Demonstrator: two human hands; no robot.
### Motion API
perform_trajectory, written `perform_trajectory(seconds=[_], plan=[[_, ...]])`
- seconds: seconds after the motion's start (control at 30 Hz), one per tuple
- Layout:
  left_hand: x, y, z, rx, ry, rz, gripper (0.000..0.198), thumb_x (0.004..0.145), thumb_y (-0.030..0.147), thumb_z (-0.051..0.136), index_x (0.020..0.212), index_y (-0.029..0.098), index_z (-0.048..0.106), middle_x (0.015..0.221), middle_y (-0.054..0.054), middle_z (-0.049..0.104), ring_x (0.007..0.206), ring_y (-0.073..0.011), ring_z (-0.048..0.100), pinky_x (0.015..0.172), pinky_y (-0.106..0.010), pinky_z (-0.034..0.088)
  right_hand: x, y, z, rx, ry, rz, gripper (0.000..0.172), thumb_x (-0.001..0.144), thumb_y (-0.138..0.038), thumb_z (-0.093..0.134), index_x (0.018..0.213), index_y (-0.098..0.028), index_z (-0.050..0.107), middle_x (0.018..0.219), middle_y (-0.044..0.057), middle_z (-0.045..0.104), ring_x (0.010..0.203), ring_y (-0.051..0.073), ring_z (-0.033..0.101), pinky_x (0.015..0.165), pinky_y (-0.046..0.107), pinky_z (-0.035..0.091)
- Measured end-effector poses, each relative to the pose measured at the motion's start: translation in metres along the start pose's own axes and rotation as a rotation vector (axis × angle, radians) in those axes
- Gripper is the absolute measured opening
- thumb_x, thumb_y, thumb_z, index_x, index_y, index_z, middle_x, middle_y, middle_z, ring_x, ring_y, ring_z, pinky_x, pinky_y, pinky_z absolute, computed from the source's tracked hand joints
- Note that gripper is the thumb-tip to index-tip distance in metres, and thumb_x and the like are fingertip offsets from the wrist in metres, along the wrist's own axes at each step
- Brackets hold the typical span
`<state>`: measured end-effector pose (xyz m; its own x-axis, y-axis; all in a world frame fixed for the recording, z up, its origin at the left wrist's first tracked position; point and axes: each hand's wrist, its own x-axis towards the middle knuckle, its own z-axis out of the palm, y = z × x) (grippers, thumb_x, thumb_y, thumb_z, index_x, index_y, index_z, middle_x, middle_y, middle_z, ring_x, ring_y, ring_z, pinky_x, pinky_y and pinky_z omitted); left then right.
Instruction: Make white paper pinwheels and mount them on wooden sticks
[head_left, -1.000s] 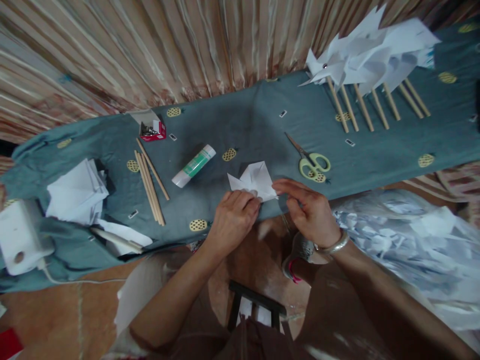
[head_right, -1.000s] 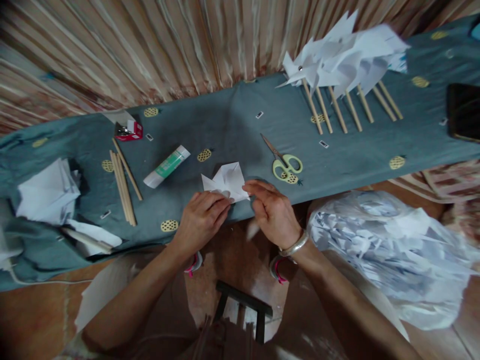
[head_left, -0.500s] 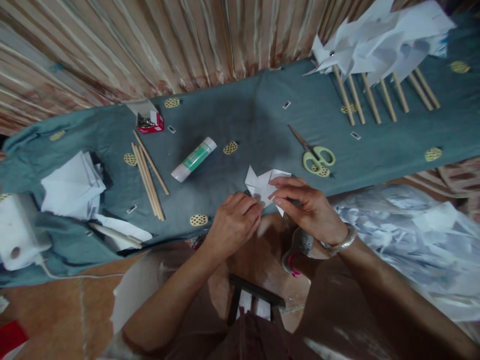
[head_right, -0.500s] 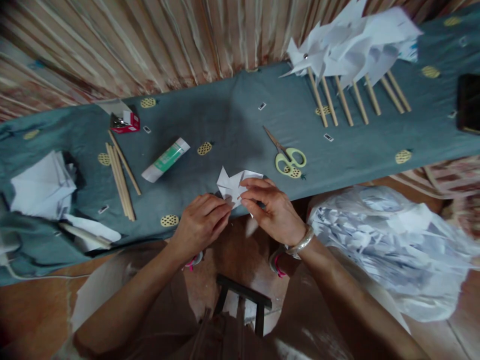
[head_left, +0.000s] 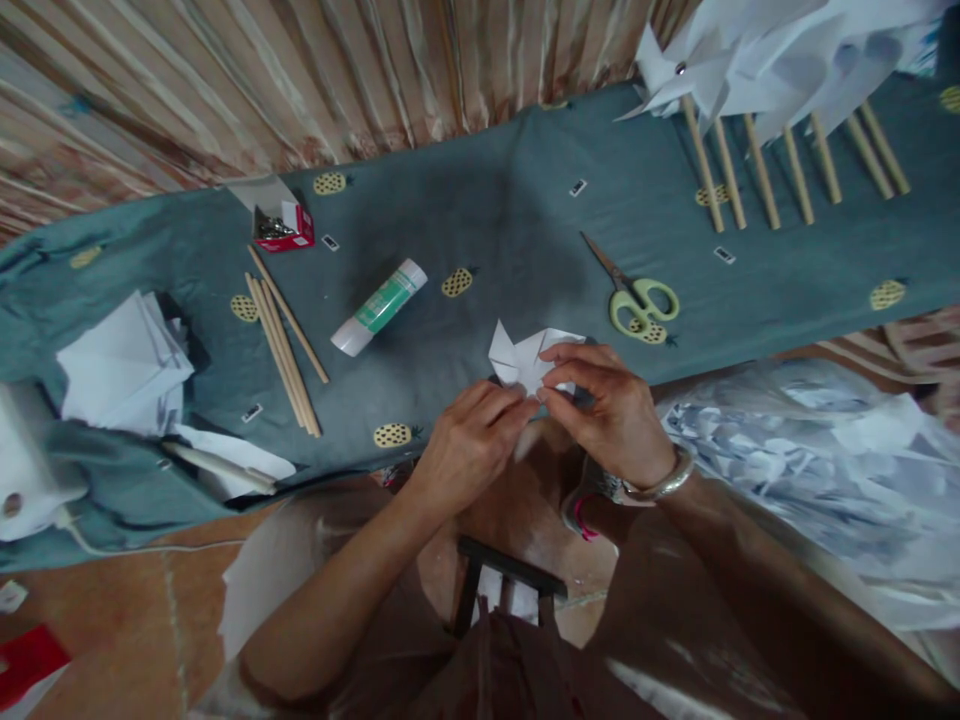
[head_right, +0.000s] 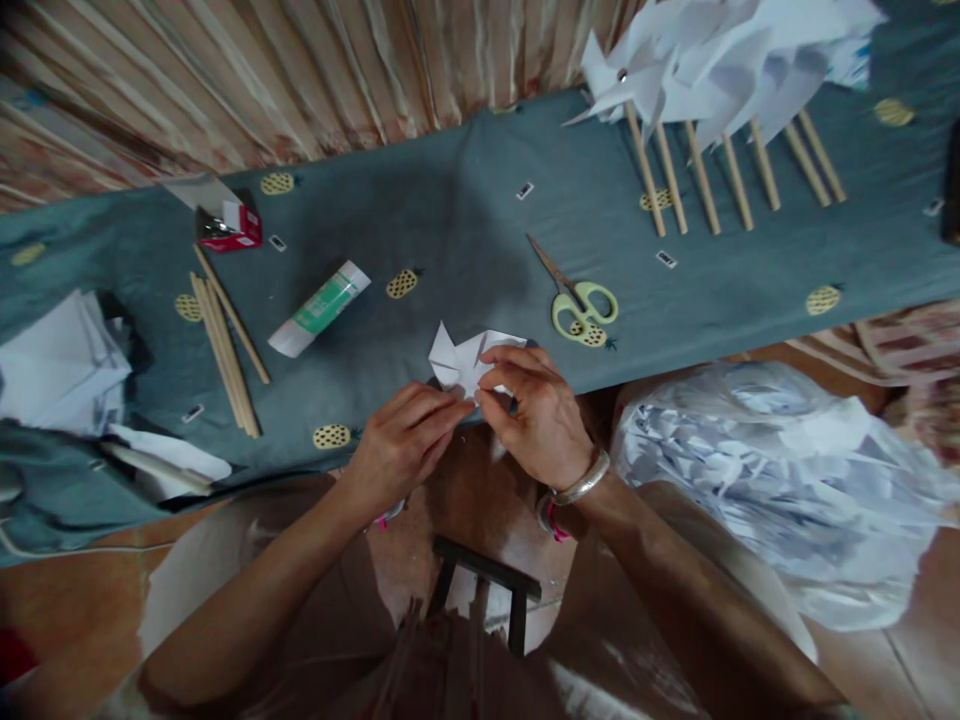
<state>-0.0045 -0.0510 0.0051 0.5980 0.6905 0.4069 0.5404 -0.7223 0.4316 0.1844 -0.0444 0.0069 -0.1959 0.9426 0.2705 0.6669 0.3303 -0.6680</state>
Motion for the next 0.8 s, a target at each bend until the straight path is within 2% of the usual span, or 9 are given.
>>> perform_trajectory(seconds=[0.5,0.8], plan=[[0.0012,0.0002,0.0034,-0.074,0.041,-0.042,0.016,0.09,0.009,0.052,0.102,0.011,0.063,0.089,-0.008,0.067,0.083,-0.0171,0.062,0.07,-0.032,0.058,-0.0001,-0.0014,0.0009,0.001,0.011,0.035,0.002,0.08,-0.02,0.067,0.079,-0.02,0.066,0.105,0.009,0.071,0.1,0.025,0.065,0.091,0.042,0.051],[0.0006,-0.0008,0.0045,-0.108,0.011,-0.102,0.016,0.09,0.011,0.052,0.101,0.013,0.065,0.092,-0.007,0.068,0.086,-0.0165,0.063,0.074,-0.032,0.058,-0.0005,-0.0024,0.0014,-0.022,0.011,0.024,0.001,0.081,-0.019,0.065,0.081,-0.02,0.066,0.106,0.008,0.071,0.101,0.024,0.064,0.091,0.042,0.051]])
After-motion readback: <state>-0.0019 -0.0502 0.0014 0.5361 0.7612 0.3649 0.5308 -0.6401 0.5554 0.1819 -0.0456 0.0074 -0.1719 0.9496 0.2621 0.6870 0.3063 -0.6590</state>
